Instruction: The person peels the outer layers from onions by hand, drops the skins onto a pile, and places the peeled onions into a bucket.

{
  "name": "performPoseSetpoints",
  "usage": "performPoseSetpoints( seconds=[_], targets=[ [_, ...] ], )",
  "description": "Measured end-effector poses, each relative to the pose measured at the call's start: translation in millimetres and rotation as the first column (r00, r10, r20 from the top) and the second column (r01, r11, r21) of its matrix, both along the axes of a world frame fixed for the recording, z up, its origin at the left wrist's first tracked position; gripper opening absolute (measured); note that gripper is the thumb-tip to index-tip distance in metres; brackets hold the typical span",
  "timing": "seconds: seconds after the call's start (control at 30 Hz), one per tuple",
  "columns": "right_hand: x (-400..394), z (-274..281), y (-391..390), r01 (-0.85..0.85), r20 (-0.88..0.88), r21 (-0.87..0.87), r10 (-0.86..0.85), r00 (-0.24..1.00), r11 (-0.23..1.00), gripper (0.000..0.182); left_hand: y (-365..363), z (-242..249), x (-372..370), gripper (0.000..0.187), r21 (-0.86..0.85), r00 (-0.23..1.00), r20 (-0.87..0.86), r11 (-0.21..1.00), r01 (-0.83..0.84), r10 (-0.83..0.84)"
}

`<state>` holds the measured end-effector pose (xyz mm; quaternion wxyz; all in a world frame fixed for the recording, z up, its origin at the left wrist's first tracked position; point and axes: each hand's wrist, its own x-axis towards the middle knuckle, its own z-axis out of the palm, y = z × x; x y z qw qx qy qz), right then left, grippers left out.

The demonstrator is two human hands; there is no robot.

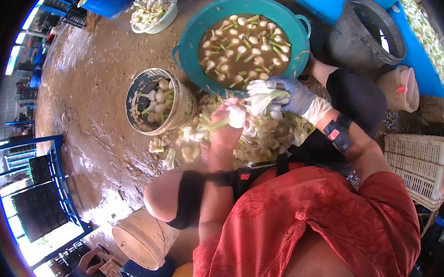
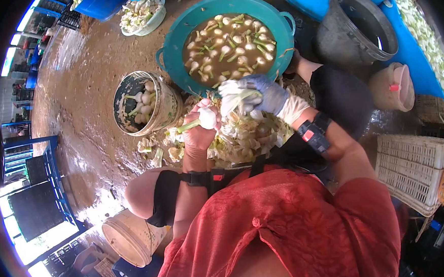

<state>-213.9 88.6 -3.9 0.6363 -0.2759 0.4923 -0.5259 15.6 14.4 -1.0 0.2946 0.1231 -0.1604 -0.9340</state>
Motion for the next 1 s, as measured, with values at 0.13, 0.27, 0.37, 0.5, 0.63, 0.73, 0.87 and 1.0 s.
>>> performPoseSetpoints(
  seconds=[0.13,0.27,0.37,0.5,0.63,0.73,0.87,1.0],
  targets=[
    [-42.5,19.2,-3.4,-0.362,-0.03,0.11,0.367,0.93,0.926,0.022,-15.5,-30.7,17.9,0.034,0.15,0.98,0.115,0.973,-0.176,0.159],
    [-48.9,19.9,-4.3,-0.432,-0.538,0.835,0.673,-0.508,0.342,0.031,-54.0,25.1,39.2,0.058,0.258,0.776,-0.081,0.765,-0.59,0.625],
    [-60.7,-2.7,-37.8,-0.276,-0.671,0.742,0.674,-0.31,0.612,0.036,-48.2,38.5,21.2,0.073,0.128,0.645,0.333,0.645,-0.754,0.688],
    [-92.4,-80.0,-120.1,-0.224,-0.864,0.488,0.503,0.013,0.844,0.045,-38.2,-4.5,12.5,0.044,-0.078,0.815,0.381,0.893,-0.443,0.438],
    [-81.6,-172.1,-162.4,0.144,-0.917,0.397,0.388,0.092,0.906,0.045,-35.7,3.9,-2.0,0.029,-0.128,0.729,0.582,0.926,-0.355,0.36],
    [-62.1,-208.7,-183.6,-0.098,-0.823,0.555,0.528,-0.21,0.826,0.037,-37.1,-1.4,-3.8,0.023,-0.087,0.709,0.617,0.924,-0.372,0.343],
    [-36.0,-167.4,-179.1,-0.403,-0.726,0.28,0.467,0.504,0.871,0.035,-35.2,-11.0,-3.4,0.024,-0.085,0.706,0.617,0.921,-0.38,0.348],
    [19.8,-75.8,-147.3,-0.292,-0.424,-0.12,0.217,0.879,0.949,0.034,-33.4,1.5,-9.3,0.035,-0.155,0.643,0.652,0.901,-0.405,0.401]
  ],
)
